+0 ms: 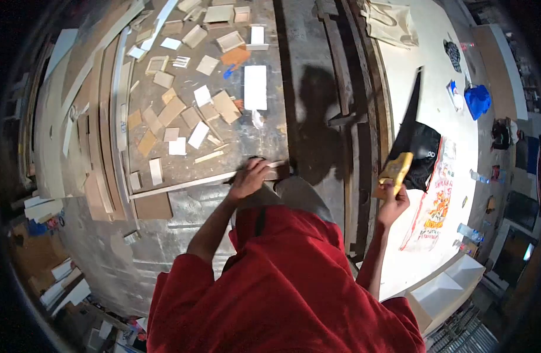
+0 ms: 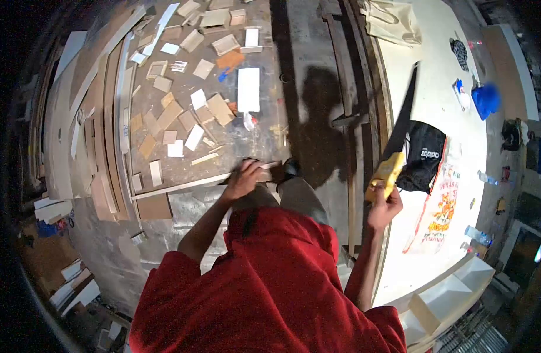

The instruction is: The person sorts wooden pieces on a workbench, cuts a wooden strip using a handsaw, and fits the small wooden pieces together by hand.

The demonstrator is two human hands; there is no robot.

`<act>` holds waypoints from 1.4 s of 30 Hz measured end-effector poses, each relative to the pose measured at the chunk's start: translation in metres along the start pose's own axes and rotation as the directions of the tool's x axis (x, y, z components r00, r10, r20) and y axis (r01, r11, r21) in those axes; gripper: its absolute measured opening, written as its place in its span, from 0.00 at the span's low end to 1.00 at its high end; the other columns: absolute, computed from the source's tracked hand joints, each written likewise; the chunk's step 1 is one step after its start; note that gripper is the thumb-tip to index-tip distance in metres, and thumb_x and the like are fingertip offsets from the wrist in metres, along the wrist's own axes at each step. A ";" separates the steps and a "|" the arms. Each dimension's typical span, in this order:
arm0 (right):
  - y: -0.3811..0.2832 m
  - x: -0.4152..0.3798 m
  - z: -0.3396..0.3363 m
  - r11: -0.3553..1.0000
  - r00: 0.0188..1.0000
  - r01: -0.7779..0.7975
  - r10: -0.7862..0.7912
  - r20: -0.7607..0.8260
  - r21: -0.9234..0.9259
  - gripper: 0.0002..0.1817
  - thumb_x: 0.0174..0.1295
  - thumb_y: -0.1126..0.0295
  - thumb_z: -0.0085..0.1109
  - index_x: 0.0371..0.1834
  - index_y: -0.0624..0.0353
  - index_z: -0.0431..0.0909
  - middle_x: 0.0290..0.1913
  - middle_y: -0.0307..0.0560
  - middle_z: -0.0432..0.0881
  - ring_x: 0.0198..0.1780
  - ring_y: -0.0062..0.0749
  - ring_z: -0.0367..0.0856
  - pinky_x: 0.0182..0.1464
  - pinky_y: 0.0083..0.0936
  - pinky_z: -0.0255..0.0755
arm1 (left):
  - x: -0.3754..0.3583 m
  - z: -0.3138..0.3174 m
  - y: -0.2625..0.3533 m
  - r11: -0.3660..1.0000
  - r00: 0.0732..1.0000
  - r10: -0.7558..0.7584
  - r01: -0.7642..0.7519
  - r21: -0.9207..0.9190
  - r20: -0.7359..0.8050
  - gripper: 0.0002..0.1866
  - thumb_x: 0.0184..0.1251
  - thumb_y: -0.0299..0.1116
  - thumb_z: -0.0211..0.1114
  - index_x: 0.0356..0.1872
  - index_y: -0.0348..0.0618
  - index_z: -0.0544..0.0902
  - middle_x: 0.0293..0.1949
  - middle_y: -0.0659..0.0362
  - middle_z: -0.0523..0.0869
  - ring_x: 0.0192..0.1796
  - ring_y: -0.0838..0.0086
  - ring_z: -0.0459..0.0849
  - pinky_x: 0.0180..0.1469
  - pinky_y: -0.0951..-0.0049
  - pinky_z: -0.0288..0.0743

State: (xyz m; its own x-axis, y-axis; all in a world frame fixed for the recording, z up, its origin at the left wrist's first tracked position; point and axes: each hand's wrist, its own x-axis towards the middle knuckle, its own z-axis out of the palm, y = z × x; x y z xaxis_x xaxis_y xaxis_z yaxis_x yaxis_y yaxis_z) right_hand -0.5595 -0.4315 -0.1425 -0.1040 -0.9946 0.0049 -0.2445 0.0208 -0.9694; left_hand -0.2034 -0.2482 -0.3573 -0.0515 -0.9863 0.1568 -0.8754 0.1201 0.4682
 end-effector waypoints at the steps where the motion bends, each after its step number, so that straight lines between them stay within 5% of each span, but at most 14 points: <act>1: 0.021 0.001 -0.007 0.997 0.998 -0.070 0.069 0.012 0.031 0.06 0.69 0.75 0.63 0.41 0.68 0.84 0.35 0.43 0.86 0.35 0.23 0.83 0.42 0.23 0.76 | -0.001 -0.006 -0.005 0.999 1.000 0.011 -0.011 -0.046 -0.004 0.15 0.59 0.27 0.67 0.49 0.42 0.85 0.61 0.56 0.79 0.67 0.57 0.72 0.68 0.58 0.70; 8: 0.104 -0.003 -0.015 0.926 0.918 -0.376 0.367 0.147 0.039 0.08 0.68 0.71 0.62 0.31 0.63 0.80 0.29 0.41 0.83 0.28 0.21 0.79 0.31 0.22 0.71 | 0.015 -0.046 -0.004 0.999 0.996 -0.032 0.032 -0.007 -0.082 0.10 0.64 0.28 0.67 0.45 0.42 0.85 0.55 0.55 0.81 0.60 0.54 0.77 0.62 0.56 0.72; 12: 0.137 0.002 -0.013 0.899 0.872 -0.412 0.437 0.221 -0.151 0.12 0.73 0.67 0.58 0.31 0.62 0.79 0.24 0.36 0.77 0.24 0.19 0.72 0.29 0.22 0.69 | 0.065 -0.007 0.038 0.931 0.964 -0.241 0.199 -0.305 -0.108 0.05 0.63 0.24 0.66 0.39 0.40 0.83 0.45 0.50 0.80 0.50 0.51 0.81 0.53 0.55 0.75; 14: 0.129 0.003 -0.003 0.862 0.827 -0.489 0.507 0.245 -0.133 0.13 0.73 0.67 0.56 0.32 0.62 0.79 0.23 0.35 0.74 0.24 0.19 0.71 0.27 0.22 0.67 | 0.086 0.016 0.044 0.876 0.939 -0.278 0.335 -0.346 0.205 0.02 0.59 0.23 0.67 0.33 0.39 0.84 0.36 0.49 0.83 0.42 0.52 0.84 0.46 0.56 0.78; 18: 0.146 0.008 0.012 0.842 0.795 -0.521 0.538 0.281 -0.137 0.14 0.75 0.61 0.57 0.34 0.59 0.81 0.22 0.33 0.73 0.22 0.18 0.69 0.26 0.23 0.67 | 0.098 0.032 0.045 0.910 0.949 -0.291 0.313 -0.272 0.120 0.01 0.54 0.24 0.68 0.28 0.40 0.86 0.29 0.50 0.85 0.35 0.53 0.86 0.41 0.57 0.80; 20: 0.169 0.008 0.015 0.839 0.774 -0.530 0.538 0.334 -0.125 0.15 0.74 0.59 0.58 0.39 0.62 0.83 0.24 0.33 0.76 0.23 0.19 0.70 0.26 0.25 0.67 | 0.103 0.016 0.053 0.785 0.846 -0.489 0.534 -0.314 0.214 0.03 0.49 0.26 0.70 0.27 0.43 0.88 0.29 0.51 0.88 0.36 0.55 0.87 0.41 0.58 0.81; 22: 0.163 0.003 0.034 0.803 0.766 -0.414 0.561 0.313 -0.428 0.18 0.73 0.58 0.60 0.45 0.66 0.84 0.29 0.37 0.81 0.28 0.23 0.76 0.30 0.27 0.70 | 0.097 0.015 0.050 0.815 0.853 -0.491 0.521 -0.252 0.175 0.03 0.49 0.26 0.70 0.27 0.44 0.89 0.31 0.52 0.89 0.37 0.56 0.88 0.42 0.60 0.81; 24: 0.164 -0.006 0.059 0.831 0.777 -0.385 0.526 0.345 -0.401 0.19 0.71 0.59 0.63 0.48 0.69 0.84 0.33 0.41 0.85 0.34 0.27 0.81 0.37 0.30 0.74 | 0.093 0.010 0.047 0.807 0.839 -0.485 0.538 -0.243 0.247 0.04 0.49 0.25 0.69 0.27 0.45 0.90 0.30 0.53 0.89 0.37 0.56 0.88 0.42 0.59 0.81; 26: 0.144 -0.017 0.089 0.961 0.849 -0.226 0.274 0.451 -0.158 0.20 0.67 0.55 0.68 0.39 0.65 0.83 0.24 0.35 0.77 0.28 0.21 0.75 0.32 0.25 0.71 | 0.092 0.012 0.045 0.809 0.849 -0.475 0.525 -0.266 0.230 0.04 0.50 0.25 0.69 0.26 0.45 0.90 0.29 0.52 0.89 0.37 0.56 0.87 0.43 0.59 0.81; 29: 0.189 -0.028 0.124 0.938 0.761 -0.320 0.337 0.554 -0.131 0.19 0.62 0.58 0.74 0.37 0.66 0.82 0.26 0.37 0.79 0.32 0.22 0.76 0.37 0.28 0.73 | 0.083 0.019 0.048 0.825 0.872 -0.468 0.489 -0.283 0.142 0.04 0.50 0.25 0.69 0.26 0.45 0.90 0.28 0.53 0.88 0.37 0.55 0.86 0.45 0.59 0.80; 32: 0.200 -0.030 0.146 0.939 0.665 -0.140 0.325 0.673 -0.315 0.18 0.58 0.63 0.77 0.40 0.66 0.81 0.33 0.47 0.85 0.36 0.27 0.80 0.42 0.33 0.76 | 0.078 0.026 0.053 0.836 0.872 -0.490 0.474 -0.276 0.012 0.04 0.48 0.23 0.71 0.26 0.44 0.90 0.29 0.54 0.87 0.37 0.55 0.84 0.49 0.59 0.77; 33: 0.175 -0.031 0.154 0.922 0.681 -0.108 0.342 0.648 -0.372 0.15 0.57 0.67 0.77 0.36 0.63 0.79 0.29 0.39 0.80 0.31 0.21 0.75 0.36 0.28 0.72 | 0.078 0.023 0.056 0.844 0.878 -0.477 0.450 -0.291 -0.028 0.04 0.47 0.22 0.73 0.26 0.44 0.90 0.30 0.55 0.87 0.38 0.56 0.84 0.50 0.59 0.77; 42: 0.203 -0.048 0.176 0.920 0.670 -0.352 0.377 0.640 -0.173 0.11 0.57 0.75 0.77 0.35 0.59 0.79 0.31 0.30 0.79 0.32 0.14 0.72 0.34 0.20 0.69 | 0.072 0.034 0.051 0.826 0.888 -0.447 0.366 -0.429 -0.102 0.07 0.46 0.22 0.76 0.28 0.42 0.89 0.31 0.55 0.88 0.39 0.58 0.86 0.50 0.59 0.76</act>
State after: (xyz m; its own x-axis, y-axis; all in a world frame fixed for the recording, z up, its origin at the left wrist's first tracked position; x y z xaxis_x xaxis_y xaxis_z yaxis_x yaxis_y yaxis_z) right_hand -0.4348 -0.3974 -0.3823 0.4550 -0.7238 -0.5188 -0.3549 0.3869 -0.8511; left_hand -0.2683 -0.3166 -0.3512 0.3951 -0.9185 0.0189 -0.5352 -0.2134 0.8173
